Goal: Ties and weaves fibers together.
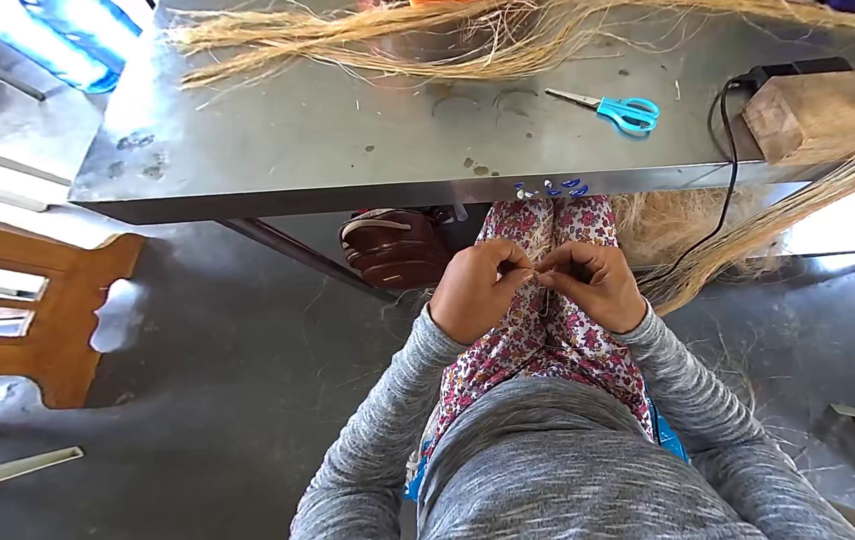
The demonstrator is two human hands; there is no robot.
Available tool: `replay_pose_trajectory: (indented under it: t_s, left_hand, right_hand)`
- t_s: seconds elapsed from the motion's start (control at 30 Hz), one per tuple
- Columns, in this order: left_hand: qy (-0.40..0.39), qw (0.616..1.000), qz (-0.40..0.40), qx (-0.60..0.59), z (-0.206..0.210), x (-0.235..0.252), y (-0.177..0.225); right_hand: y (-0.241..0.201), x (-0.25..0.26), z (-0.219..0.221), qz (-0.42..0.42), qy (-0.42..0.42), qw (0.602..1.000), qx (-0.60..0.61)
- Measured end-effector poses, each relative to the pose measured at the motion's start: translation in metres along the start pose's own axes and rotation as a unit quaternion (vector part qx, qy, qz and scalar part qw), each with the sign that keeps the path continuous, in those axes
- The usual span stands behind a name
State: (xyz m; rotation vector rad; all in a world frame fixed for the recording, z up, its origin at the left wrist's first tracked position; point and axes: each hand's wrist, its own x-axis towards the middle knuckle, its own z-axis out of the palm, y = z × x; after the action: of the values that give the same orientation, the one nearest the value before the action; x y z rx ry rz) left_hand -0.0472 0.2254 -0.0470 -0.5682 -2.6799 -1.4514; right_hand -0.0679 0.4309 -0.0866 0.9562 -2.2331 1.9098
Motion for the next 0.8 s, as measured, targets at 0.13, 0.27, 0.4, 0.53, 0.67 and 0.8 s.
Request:
replay_pose_trajectory:
  t_s: [0.13, 0.27, 0.4, 0.53, 0.67, 0.8]
  left_hand:
    - [-0.009, 0.999, 0.019, 0.032, 0.004, 0.001, 0.003]
    - [-0.041, 0.996, 0.040, 0.068, 0.006, 0.004, 0.001]
    - [-0.090, 0.992, 0.016, 0.083, 0.006, 0.007, 0.000]
    - [-0.115, 0.990, -0.004, 0.081, 0.006, 0.015, 0.006]
    - [-0.049, 0.997, 0.053, 0.038, 0.015, 0.025, 0.015]
    - [-0.015, 0.993, 0.114, -0.001, 0.012, 0.031, 0.018]
  right_hand:
    - [-0.002, -0.001, 0.001, -0.009, 0.013, 1.000, 0.016]
    - [0.001, -0.003, 0.002, 0.000, 0.039, 0.999, -0.011]
    - [0.003, -0.008, 0.010, -0.004, 0.072, 0.994, -0.084]
    - [-0.003, -0.012, 0.007, 0.012, 0.079, 0.987, -0.136]
    - [-0.022, -0.016, -0.025, -0.006, 0.183, 0.955, -0.233]
    - [-0.049, -0.024, -0.127, 0.052, 0.338, 0.880, -0.329]
